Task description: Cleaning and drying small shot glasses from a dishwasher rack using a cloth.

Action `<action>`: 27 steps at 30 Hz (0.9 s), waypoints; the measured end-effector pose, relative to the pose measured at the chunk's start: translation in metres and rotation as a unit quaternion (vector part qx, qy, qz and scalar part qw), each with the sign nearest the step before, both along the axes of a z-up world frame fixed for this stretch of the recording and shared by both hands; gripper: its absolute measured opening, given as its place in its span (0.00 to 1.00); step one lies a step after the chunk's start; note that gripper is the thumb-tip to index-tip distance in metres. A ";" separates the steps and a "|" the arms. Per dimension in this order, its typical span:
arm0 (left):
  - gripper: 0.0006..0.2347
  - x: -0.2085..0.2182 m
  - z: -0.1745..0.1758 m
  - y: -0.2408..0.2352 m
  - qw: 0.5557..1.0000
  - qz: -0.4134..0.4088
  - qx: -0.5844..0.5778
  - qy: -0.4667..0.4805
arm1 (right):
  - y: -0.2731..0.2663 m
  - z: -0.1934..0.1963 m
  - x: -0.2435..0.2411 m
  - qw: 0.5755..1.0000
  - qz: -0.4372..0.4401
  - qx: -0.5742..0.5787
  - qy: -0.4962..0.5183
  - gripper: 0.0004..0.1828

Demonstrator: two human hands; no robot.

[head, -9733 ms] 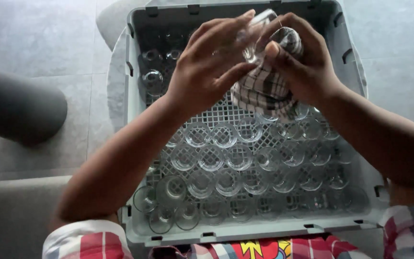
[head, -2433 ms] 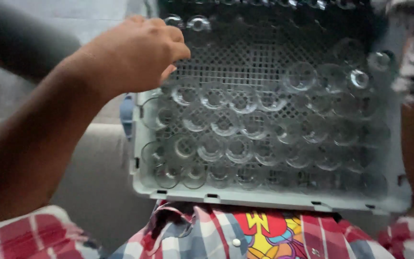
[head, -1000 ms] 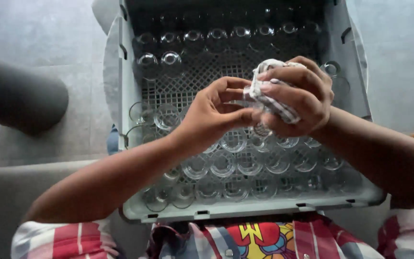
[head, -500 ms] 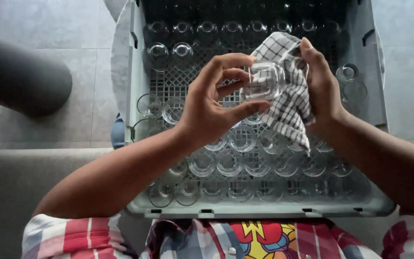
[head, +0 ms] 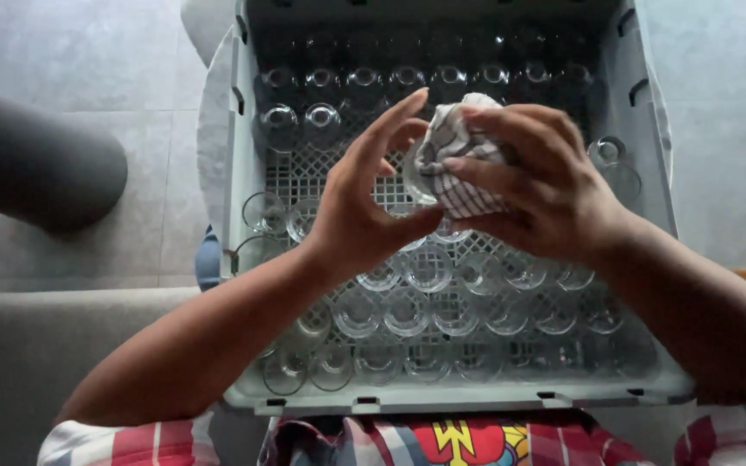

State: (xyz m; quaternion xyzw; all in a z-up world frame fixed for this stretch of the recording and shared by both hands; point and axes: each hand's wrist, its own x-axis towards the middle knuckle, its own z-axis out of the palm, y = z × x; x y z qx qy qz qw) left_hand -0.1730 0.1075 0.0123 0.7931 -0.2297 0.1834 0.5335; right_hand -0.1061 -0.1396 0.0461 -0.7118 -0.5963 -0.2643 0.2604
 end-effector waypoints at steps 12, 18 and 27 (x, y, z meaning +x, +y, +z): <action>0.44 -0.001 0.013 0.002 0.989 -0.086 -0.085 0.082 | -0.003 -0.005 -0.001 0.959 0.004 -0.143 0.246 0.43; 0.43 -0.009 0.016 -0.004 0.970 -0.136 -0.167 0.116 | 0.011 -0.030 -0.013 0.963 0.032 -0.052 0.264 0.23; 0.30 -0.004 0.025 -0.003 0.913 -0.195 -0.241 0.265 | 0.005 -0.036 -0.010 0.984 -0.025 -0.004 0.178 0.16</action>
